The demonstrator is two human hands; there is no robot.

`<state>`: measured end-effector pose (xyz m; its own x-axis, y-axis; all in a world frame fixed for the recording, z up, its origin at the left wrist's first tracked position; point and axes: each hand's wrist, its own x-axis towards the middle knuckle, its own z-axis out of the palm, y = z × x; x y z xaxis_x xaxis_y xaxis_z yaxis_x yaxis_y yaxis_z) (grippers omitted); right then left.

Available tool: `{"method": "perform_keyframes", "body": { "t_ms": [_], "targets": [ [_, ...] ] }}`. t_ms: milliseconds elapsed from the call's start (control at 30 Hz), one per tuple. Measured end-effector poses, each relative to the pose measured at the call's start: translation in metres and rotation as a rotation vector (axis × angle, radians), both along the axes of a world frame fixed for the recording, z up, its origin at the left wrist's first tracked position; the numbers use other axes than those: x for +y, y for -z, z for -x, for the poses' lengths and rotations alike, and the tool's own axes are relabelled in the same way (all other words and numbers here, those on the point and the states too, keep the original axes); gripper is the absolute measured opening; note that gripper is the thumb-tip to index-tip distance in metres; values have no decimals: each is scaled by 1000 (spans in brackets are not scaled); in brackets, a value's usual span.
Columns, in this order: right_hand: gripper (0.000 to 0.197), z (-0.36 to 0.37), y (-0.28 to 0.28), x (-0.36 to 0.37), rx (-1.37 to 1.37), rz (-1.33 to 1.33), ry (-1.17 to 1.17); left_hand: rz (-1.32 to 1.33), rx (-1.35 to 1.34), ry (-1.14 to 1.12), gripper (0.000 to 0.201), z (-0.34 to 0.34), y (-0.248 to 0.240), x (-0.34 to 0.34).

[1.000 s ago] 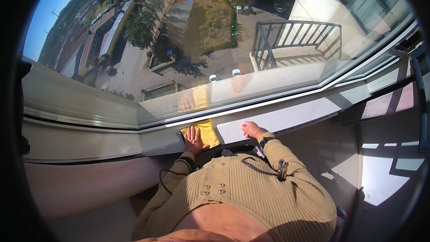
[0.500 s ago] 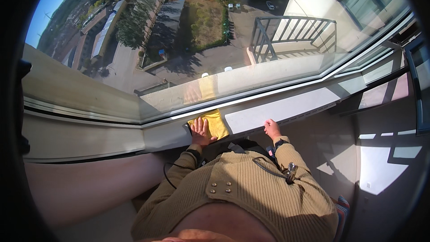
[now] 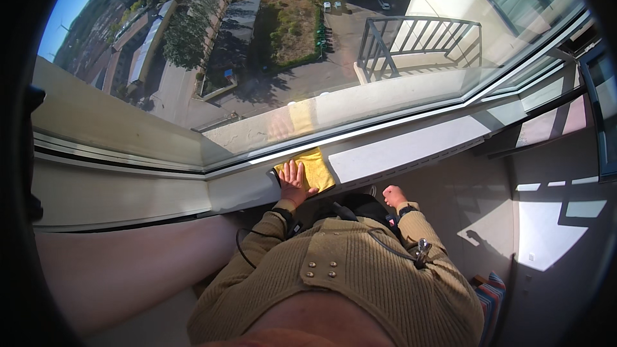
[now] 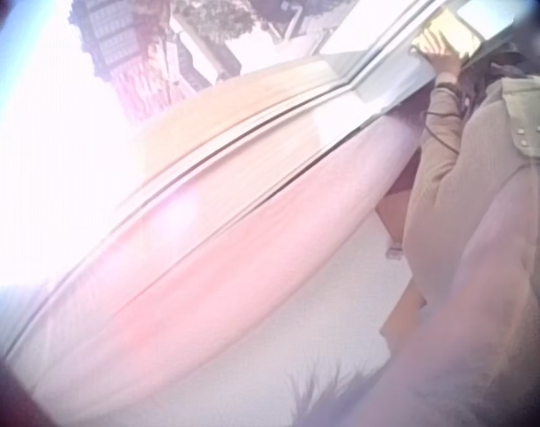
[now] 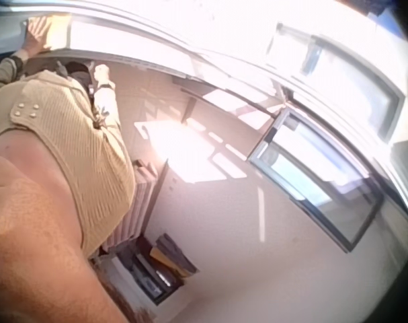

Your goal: The person wipes the exterior surface of a large window and the interior window sill using a yellow cloth. They fold the cloth and continue wiping different sections of the sill and glass.

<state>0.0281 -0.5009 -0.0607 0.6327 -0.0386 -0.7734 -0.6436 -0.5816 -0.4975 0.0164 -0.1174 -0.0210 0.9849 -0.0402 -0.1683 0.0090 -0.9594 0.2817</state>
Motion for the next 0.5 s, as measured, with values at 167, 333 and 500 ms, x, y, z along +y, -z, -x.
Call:
{"method": "perform_keyframes", "body": {
  "t_ms": [167, 333, 500],
  "targets": [
    [16, 0, 5, 0, -56, -34, 8, -73, 19, -1, 106, -3, -4, -1],
    [16, -1, 4, -8, -113, -2, -90, -50, 33, 56, 106, -12, -8, -13],
    [18, 6, -8, -21, -274, 85, -143, -52, 47, 74, 107, -22, -20, -30]
  ]
}}
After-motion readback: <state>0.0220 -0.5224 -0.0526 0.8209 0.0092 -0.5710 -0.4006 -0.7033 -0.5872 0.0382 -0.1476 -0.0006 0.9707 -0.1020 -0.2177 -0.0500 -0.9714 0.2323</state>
